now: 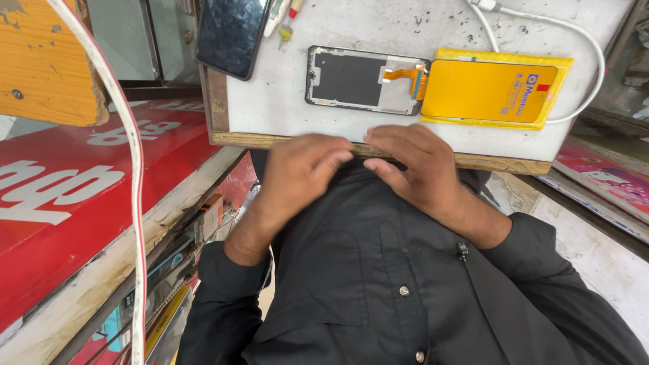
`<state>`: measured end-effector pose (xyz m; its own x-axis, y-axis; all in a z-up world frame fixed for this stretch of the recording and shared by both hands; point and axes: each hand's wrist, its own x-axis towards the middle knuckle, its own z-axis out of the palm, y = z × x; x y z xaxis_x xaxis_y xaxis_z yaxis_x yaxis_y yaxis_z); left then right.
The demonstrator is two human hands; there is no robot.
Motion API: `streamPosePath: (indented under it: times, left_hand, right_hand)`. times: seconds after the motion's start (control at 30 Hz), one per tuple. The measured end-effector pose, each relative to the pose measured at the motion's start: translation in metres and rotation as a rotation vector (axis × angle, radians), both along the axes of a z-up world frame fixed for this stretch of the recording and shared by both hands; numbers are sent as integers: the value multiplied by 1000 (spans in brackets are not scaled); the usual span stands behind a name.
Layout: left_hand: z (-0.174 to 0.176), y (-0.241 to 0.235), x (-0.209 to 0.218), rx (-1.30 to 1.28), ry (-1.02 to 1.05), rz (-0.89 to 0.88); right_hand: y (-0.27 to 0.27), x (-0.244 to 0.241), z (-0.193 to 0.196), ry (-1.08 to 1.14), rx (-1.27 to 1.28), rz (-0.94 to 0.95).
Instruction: The person handles a smartphone and a screen replacement part, repeatedly wiping the screen and edges with a cloth. The person also wipes the work surface and the replacement part. The phone remains disassembled on the table at the end.
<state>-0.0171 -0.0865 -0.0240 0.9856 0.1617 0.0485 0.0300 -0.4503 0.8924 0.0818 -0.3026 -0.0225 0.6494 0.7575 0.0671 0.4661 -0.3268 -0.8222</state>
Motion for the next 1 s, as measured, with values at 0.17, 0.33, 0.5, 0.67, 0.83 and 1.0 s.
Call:
streamPosePath:
  times: [0.17, 0.33, 0.5, 0.67, 0.83, 1.0]
  left_hand:
    - [-11, -19, -8, -149, 88, -80]
    - [-15, -6, -4, 17, 41, -70]
    - [-18, 36, 10, 240, 104, 81]
    - [-25, 45, 19, 321, 40, 70]
    - [-25, 45, 25, 367, 69, 50]
    - [-28, 48, 24, 377, 80, 36]
  right_hand:
    - [-1, -5, -1, 159, 55, 50]
    - [-8, -8, -11, 80, 30, -17]
    - [-25, 12, -13, -272, -62, -179]
    - [-35, 53, -15, -361, -382, 17]
    - [-30, 75, -17, -344, -498, 123]
    - [-25, 77, -20, -329, -451, 124]
